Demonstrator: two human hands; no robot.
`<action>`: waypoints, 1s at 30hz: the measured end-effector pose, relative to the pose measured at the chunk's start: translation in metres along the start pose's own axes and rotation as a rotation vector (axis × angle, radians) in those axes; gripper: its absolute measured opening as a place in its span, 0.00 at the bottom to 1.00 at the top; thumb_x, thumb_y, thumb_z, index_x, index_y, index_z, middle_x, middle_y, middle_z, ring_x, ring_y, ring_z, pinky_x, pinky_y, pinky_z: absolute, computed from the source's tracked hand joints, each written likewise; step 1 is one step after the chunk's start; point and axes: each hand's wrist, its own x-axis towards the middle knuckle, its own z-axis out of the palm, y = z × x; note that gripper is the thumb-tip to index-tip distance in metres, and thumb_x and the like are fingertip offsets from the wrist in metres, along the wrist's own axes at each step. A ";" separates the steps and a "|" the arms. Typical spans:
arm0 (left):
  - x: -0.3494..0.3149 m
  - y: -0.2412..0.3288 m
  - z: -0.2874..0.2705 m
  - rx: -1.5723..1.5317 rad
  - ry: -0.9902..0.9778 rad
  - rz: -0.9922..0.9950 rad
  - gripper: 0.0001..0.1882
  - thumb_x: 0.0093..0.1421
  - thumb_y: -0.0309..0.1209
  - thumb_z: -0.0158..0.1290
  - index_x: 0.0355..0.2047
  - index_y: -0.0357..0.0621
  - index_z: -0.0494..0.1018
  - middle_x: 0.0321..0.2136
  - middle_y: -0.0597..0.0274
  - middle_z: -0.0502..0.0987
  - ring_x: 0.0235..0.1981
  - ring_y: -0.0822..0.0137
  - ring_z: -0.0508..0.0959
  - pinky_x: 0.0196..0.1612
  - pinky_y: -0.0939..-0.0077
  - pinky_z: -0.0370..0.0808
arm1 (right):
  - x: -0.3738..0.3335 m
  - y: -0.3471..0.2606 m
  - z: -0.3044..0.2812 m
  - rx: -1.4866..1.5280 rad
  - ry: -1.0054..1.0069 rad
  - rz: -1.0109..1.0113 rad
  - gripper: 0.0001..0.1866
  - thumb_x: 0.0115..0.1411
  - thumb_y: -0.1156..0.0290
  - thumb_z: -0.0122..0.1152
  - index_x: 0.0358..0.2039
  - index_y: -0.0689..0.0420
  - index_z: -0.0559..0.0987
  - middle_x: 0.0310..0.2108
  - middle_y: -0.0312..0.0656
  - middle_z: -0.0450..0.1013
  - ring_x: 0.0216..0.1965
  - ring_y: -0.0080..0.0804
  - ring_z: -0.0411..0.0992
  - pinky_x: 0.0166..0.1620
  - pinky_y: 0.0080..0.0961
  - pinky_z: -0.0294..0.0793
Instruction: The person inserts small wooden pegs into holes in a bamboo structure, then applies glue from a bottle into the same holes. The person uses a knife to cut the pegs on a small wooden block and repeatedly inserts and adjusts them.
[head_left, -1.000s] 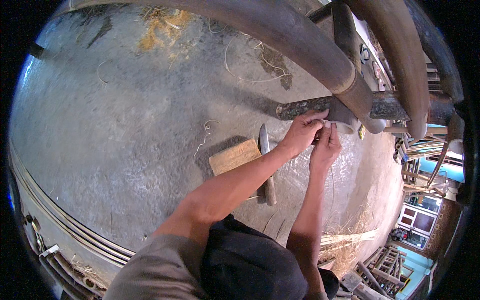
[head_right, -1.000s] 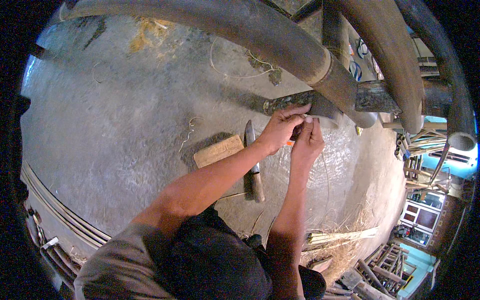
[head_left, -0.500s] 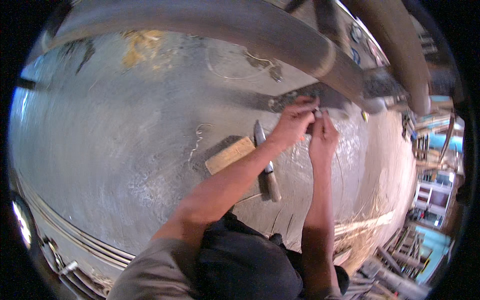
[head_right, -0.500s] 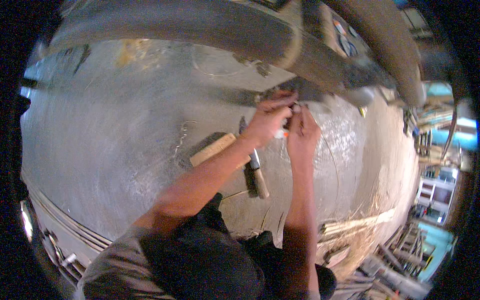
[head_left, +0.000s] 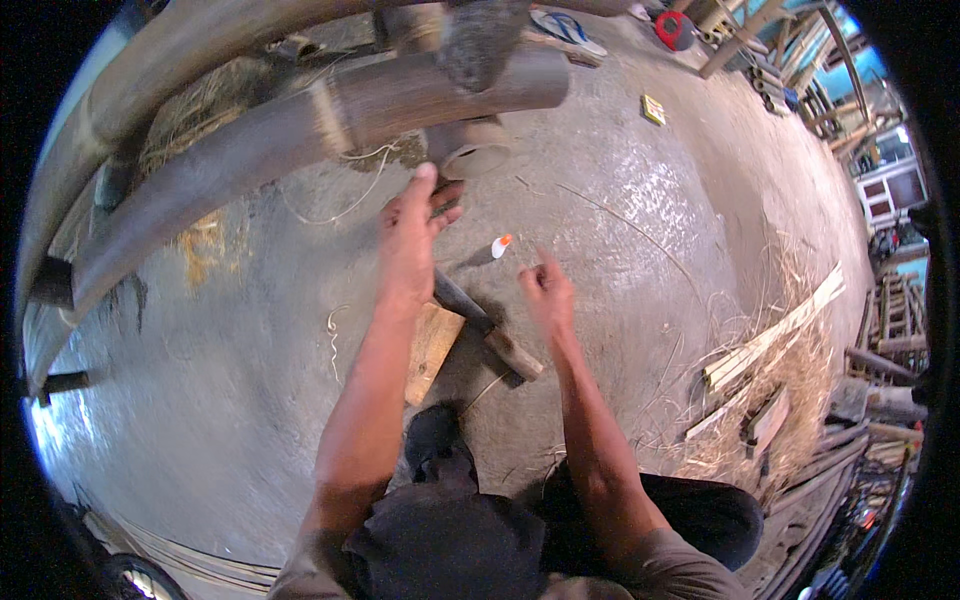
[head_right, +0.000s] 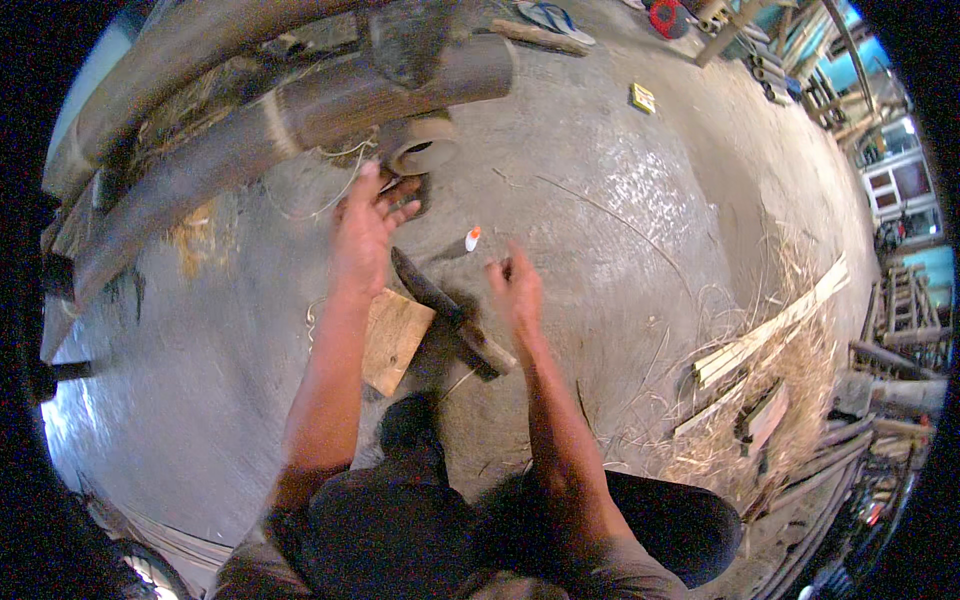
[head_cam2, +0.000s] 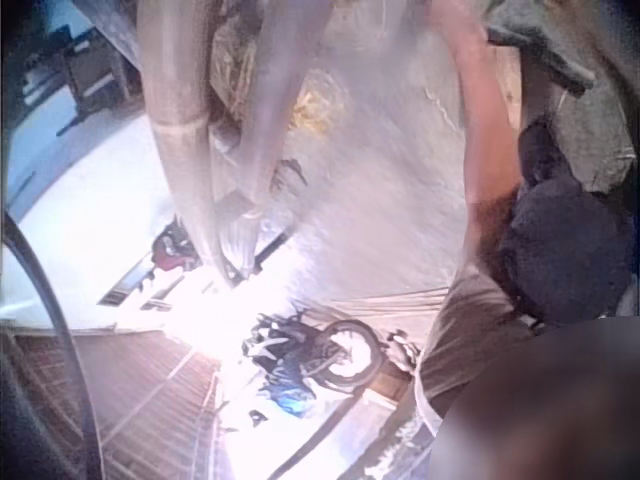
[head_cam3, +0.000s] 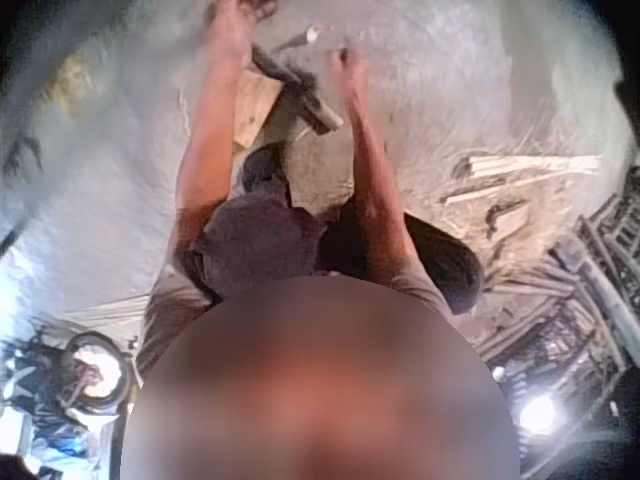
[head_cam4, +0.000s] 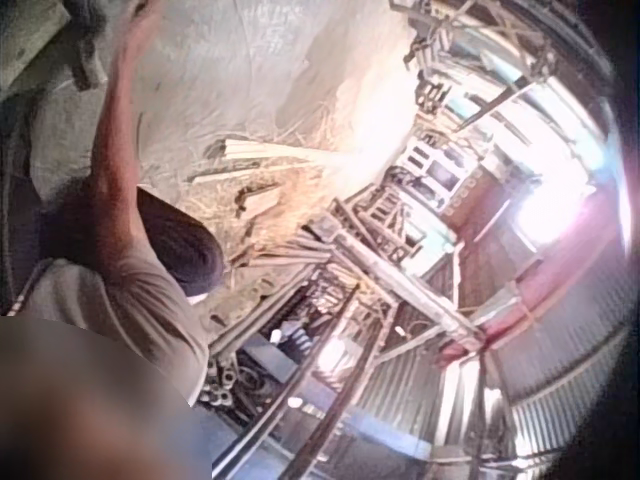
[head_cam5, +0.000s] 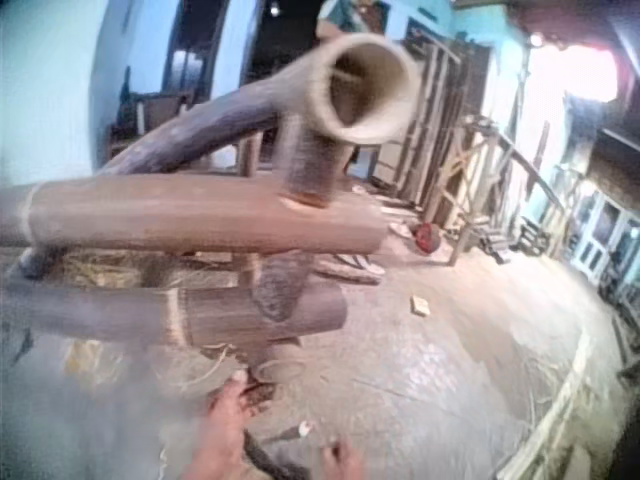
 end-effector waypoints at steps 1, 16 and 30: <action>-0.001 -0.002 -0.003 0.041 0.005 0.012 0.25 0.67 0.48 0.55 0.49 0.36 0.77 0.45 0.59 0.80 0.48 0.67 0.79 0.47 0.69 0.77 | -0.001 0.008 0.010 -0.159 -0.038 0.010 0.28 0.63 0.63 0.64 0.62 0.58 0.72 0.29 0.39 0.71 0.30 0.27 0.73 0.36 0.30 0.76; -0.054 -0.080 -0.043 0.833 -0.066 0.059 0.24 0.69 0.37 0.55 0.63 0.41 0.70 0.39 0.64 0.79 0.36 0.74 0.76 0.40 0.75 0.75 | 0.009 0.004 0.050 -0.202 -0.030 -0.170 0.13 0.64 0.61 0.60 0.41 0.56 0.71 0.33 0.48 0.74 0.33 0.53 0.76 0.32 0.47 0.75; -0.040 -0.037 -0.040 0.639 -0.155 0.030 0.14 0.71 0.33 0.52 0.50 0.37 0.77 0.37 0.65 0.80 0.34 0.76 0.77 0.39 0.77 0.76 | -0.013 -0.062 0.008 0.300 -0.304 -0.285 0.12 0.66 0.64 0.59 0.44 0.57 0.74 0.30 0.53 0.75 0.30 0.55 0.76 0.33 0.44 0.74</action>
